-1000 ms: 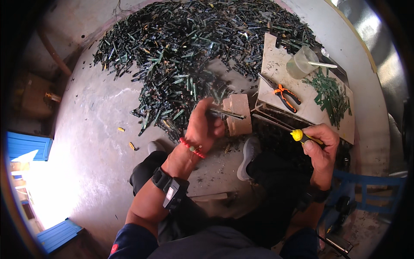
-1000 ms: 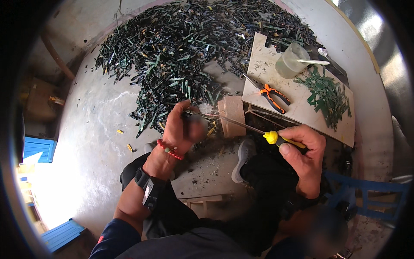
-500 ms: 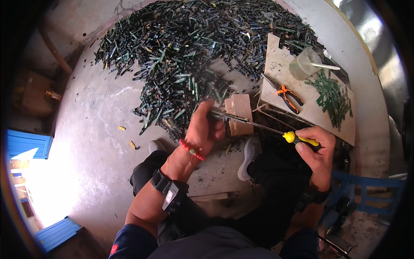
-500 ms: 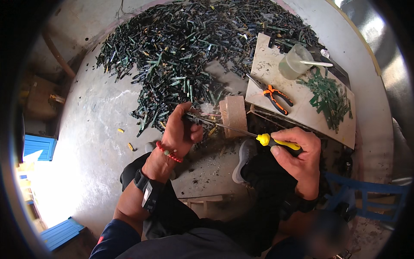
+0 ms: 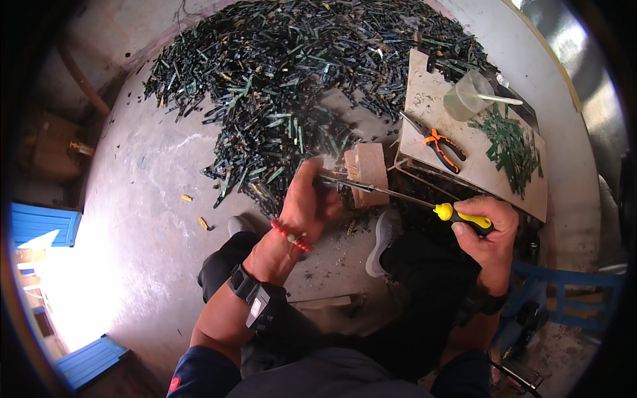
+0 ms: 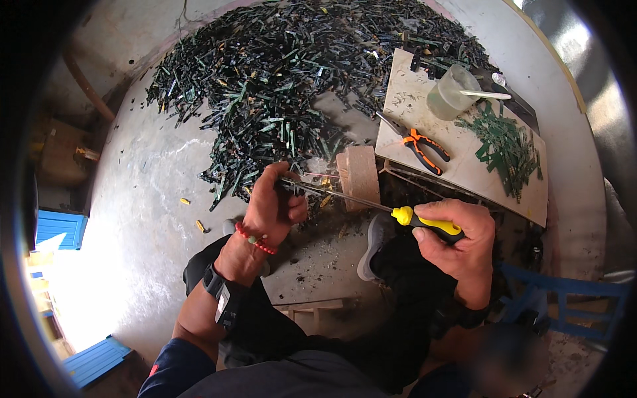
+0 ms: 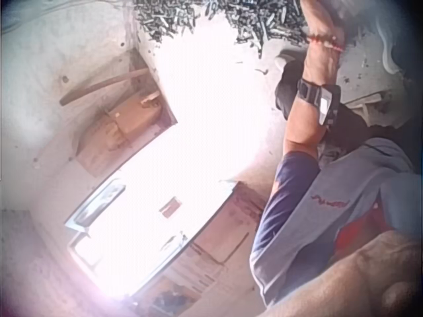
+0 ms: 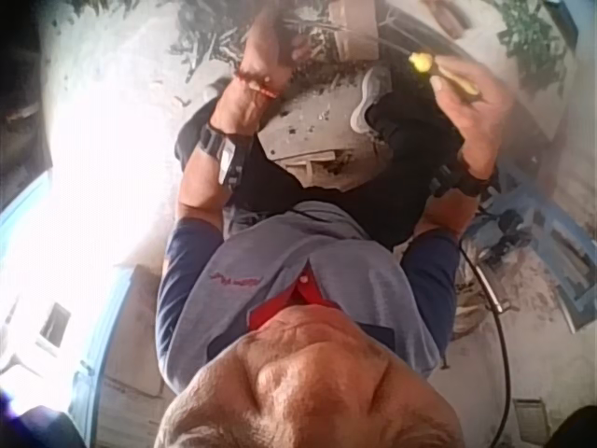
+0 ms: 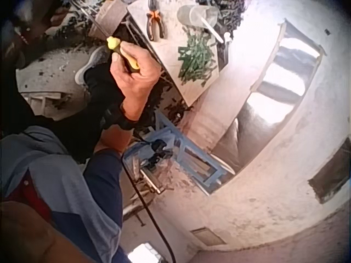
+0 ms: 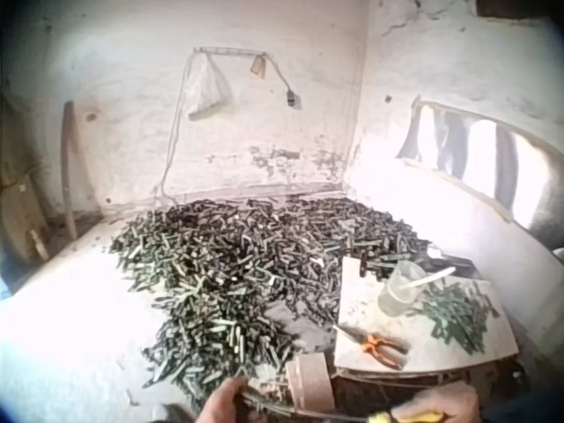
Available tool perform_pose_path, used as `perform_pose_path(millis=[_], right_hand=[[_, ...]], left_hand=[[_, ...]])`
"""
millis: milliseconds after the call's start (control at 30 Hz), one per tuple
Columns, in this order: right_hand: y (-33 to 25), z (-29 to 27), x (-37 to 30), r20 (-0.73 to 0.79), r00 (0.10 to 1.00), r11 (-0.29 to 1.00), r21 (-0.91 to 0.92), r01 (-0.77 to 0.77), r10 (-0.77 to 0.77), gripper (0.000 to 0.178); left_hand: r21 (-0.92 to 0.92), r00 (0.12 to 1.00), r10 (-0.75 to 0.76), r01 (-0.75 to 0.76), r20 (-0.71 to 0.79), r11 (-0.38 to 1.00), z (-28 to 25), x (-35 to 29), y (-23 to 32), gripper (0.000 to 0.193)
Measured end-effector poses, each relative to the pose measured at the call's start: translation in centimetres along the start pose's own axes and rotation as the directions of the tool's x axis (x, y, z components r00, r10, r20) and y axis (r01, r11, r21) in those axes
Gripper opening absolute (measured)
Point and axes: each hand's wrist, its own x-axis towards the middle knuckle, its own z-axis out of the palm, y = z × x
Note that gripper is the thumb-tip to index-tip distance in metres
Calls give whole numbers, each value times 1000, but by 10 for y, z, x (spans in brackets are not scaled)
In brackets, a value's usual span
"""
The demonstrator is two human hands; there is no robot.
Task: The person is disassembling electronic components, likely circuit boards, using pliers and a screwdriver. They remove small parts and place them on a nearby surface. The task involves careful handling and separation of components.
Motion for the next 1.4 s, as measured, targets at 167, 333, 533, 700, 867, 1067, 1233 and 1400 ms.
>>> perform_pose_path(millis=[167, 333, 533, 700, 867, 1067, 1233, 1400], right_hand=[[-3, 1, 3, 37, 994, 993, -58, 103, -101, 28], [-6, 5, 5, 69, 992, 992, -66, 111, -106, 28], [2, 22, 4, 138, 990, 999, 21, -33, 29, 21], [14, 15, 3, 148, 977, 973, 147, -179, 157, 16], [11, 26, 4, 379, 832, 721, 426, -546, 406, 22], [4, 28, 7, 601, 653, 520, 414, -747, 460, 27], [4, 42, 4, 625, 676, 590, 393, -705, 392, 29], [3, 50, 1, 598, 699, 601, 409, -687, 392, 32]], left_hand=[[20, 999, 20, -19, -49, 1000, 1, 0, -1, 30], [65, 996, 63, -60, -56, 996, -10, 12, -4, 33], [180, 994, 96, -86, -47, 980, -13, 30, -17, 32], [131, 993, 88, -77, -78, 988, -1, 19, -14, 32], [49, 998, 54, -54, -18, 997, -11, 29, -12, 30], [-64, 994, 74, -79, -84, 995, -12, 36, -11, 33], [-104, 980, 62, -83, -187, 991, -16, 47, -8, 35], [10, 955, 225, -227, -193, 974, -17, 41, 2, 33]])
